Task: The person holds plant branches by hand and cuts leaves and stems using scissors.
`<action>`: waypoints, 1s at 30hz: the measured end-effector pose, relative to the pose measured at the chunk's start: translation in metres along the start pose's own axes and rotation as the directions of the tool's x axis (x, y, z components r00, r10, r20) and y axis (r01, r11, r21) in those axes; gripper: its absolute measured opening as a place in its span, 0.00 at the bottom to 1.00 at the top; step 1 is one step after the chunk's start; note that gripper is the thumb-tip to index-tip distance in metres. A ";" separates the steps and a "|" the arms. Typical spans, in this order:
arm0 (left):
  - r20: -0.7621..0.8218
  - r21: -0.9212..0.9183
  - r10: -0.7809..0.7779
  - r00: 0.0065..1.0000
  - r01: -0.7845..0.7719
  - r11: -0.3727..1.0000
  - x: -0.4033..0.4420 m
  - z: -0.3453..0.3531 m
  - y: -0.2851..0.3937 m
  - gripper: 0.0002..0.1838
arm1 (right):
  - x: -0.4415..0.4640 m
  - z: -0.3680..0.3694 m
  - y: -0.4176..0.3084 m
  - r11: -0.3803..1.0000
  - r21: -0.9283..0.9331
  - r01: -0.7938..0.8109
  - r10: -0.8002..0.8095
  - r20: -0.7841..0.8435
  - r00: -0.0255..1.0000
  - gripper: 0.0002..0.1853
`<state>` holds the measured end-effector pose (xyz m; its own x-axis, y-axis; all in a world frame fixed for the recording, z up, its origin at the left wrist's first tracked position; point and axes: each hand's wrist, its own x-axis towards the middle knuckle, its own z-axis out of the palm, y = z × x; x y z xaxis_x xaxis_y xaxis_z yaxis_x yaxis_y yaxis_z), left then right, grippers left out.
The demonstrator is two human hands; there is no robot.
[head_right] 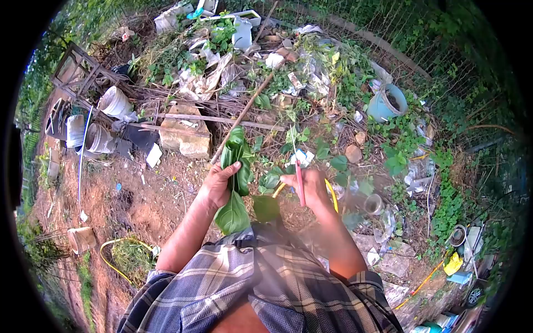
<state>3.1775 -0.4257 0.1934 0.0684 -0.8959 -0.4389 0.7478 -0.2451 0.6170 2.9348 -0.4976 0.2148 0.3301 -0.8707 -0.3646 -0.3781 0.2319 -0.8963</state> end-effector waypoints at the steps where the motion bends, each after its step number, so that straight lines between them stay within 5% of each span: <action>1: 0.000 -0.048 0.022 1.000 -0.022 0.999 0.002 0.001 0.002 0.08 | -0.006 0.002 0.000 0.999 -0.031 0.039 -0.038 0.048 0.998 0.15; 3: -0.012 -0.118 0.021 1.000 -0.022 0.993 0.008 -0.002 0.007 0.10 | -0.016 0.011 -0.004 0.974 -0.092 0.205 -0.191 0.145 0.971 0.19; 5: -0.003 -0.180 -0.031 1.000 0.030 0.983 0.022 -0.013 0.005 0.12 | -0.023 0.018 -0.007 0.965 -0.175 0.198 -0.157 0.222 0.962 0.19; 7: 0.000 -0.280 -0.115 0.993 0.111 0.954 0.028 -0.014 0.008 0.14 | -0.027 0.030 -0.011 0.984 -0.068 0.167 -0.148 0.229 0.962 0.17; 9: -0.013 -0.382 -0.167 0.986 0.149 0.912 0.026 -0.009 0.007 0.19 | -0.024 0.049 -0.001 0.961 -0.043 0.274 -0.268 0.114 0.957 0.16; 11: 0.037 -0.456 -0.130 0.991 0.132 0.880 0.024 0.002 0.004 0.20 | -0.019 0.066 0.006 0.978 0.075 0.194 -0.199 0.070 0.977 0.11; 15: 0.078 -0.311 -0.127 0.989 0.145 0.939 0.017 0.023 -0.004 0.22 | -0.008 0.084 0.012 0.975 0.151 0.162 -0.166 0.020 0.986 0.08; 18: -0.032 -0.082 -0.108 0.994 0.105 0.991 0.007 0.032 -0.001 0.21 | -0.005 0.083 0.001 0.960 0.124 0.252 -0.244 -0.076 0.967 0.06; 22: 0.097 0.028 -0.023 0.995 0.020 0.999 0.009 0.015 -0.017 0.20 | 0.011 0.075 0.004 0.826 0.557 0.092 -0.059 -0.077 0.995 0.06; 23: 0.167 0.075 0.005 0.986 -0.018 0.997 0.008 0.012 -0.022 0.21 | 0.013 0.072 0.004 0.869 0.480 0.118 -0.083 -0.094 0.992 0.06; 24: 0.299 -0.133 0.036 0.954 0.004 0.991 0.003 0.019 -0.028 0.25 | 0.014 0.069 0.000 0.905 0.400 0.142 -0.108 -0.108 0.988 0.07; 25: 0.164 0.002 -0.092 0.982 0.093 0.996 0.000 0.022 -0.027 0.27 | 0.014 0.067 -0.004 0.934 0.317 0.163 -0.131 -0.119 0.984 0.07; 27: 0.159 0.043 0.017 0.987 -0.024 0.999 -0.010 0.039 -0.030 0.28 | 0.020 0.072 0.001 0.929 0.017 0.371 -0.362 -0.183 0.914 0.12; 30: 0.221 -0.058 0.019 0.975 -0.006 0.998 -0.002 0.029 -0.037 0.28 | 0.020 0.070 0.010 0.930 0.047 0.365 -0.359 -0.100 0.928 0.10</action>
<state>3.1302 -0.4253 0.1907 -0.0650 -0.9600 -0.2724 0.7847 -0.2178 0.5804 2.9983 -0.4822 0.1803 0.3552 -0.9347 0.0093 -0.1902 -0.0820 -0.9783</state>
